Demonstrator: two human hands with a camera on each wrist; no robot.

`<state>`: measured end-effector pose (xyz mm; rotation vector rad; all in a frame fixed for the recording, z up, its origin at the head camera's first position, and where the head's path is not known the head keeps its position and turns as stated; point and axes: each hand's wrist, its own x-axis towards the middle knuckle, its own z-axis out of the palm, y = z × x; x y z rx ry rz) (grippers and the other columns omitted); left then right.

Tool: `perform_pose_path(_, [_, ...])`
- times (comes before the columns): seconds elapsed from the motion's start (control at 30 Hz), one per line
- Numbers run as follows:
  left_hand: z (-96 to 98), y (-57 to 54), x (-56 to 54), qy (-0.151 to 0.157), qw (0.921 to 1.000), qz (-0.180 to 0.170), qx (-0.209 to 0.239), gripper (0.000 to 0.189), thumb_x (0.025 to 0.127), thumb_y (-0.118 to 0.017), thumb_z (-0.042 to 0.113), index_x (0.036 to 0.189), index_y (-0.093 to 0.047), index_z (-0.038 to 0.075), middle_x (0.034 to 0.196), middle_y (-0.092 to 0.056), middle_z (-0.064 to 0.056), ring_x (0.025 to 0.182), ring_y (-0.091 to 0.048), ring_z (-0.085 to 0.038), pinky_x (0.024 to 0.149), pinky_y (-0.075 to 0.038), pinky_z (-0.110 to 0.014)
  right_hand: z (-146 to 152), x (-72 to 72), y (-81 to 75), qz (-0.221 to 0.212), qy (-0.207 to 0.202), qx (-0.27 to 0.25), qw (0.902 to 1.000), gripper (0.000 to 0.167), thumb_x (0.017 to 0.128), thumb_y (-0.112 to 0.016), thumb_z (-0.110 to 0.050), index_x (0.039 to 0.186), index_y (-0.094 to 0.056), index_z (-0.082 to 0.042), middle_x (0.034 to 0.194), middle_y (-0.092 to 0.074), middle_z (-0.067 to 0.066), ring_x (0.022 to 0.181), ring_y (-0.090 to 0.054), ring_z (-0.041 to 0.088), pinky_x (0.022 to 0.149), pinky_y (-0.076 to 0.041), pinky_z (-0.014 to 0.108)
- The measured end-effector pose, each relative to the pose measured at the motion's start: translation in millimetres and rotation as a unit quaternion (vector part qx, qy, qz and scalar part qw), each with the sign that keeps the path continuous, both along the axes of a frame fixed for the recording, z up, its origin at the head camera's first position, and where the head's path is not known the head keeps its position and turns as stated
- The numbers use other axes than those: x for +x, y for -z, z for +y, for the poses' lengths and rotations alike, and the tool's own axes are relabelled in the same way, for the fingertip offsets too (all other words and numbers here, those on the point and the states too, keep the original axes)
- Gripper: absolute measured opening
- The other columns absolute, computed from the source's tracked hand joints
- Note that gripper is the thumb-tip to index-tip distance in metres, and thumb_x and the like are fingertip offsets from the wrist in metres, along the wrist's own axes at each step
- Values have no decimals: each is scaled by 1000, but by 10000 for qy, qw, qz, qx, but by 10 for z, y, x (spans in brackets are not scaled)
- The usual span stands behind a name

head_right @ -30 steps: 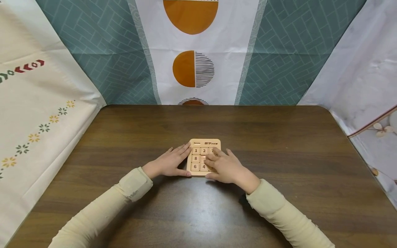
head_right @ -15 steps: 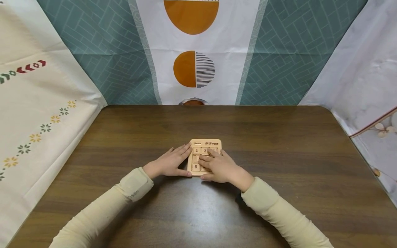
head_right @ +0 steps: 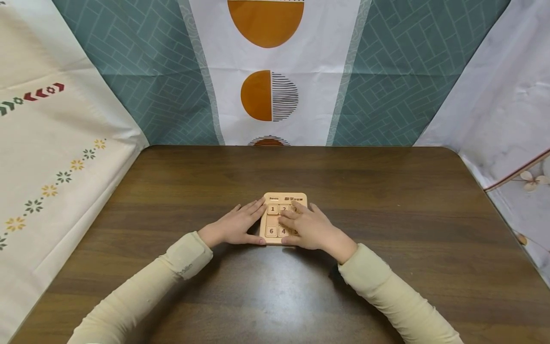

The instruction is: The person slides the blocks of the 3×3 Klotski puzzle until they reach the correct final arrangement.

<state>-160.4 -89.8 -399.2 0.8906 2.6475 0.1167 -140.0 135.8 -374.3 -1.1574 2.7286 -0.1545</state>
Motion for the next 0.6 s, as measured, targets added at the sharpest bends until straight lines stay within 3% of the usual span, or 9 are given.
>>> perform_pose_path(0.3, [-3, -12, 7, 41, 10000, 4, -36, 96, 80, -50, 64, 146, -13, 5, 152, -3, -9, 137, -12, -27, 102, -19, -55, -243, -139, 38, -350, 94, 261, 9990, 60, 89, -50, -48, 139, -41, -15, 144, -34, 3, 135, -19, 31, 99, -19, 61])
perform_pose_path(0.6, [-10, -8, 6, 68, 10000, 18, -22, 96, 81, -49, 64, 146, -12, 5, 152, -2, -9, 137, -11, -27, 102, -20, -55, -244, -36, 27, -375, -32, 231, 9990, 61, 88, -52, -49, 137, -44, -14, 142, -38, 5, 134, -21, 32, 98, -21, 62])
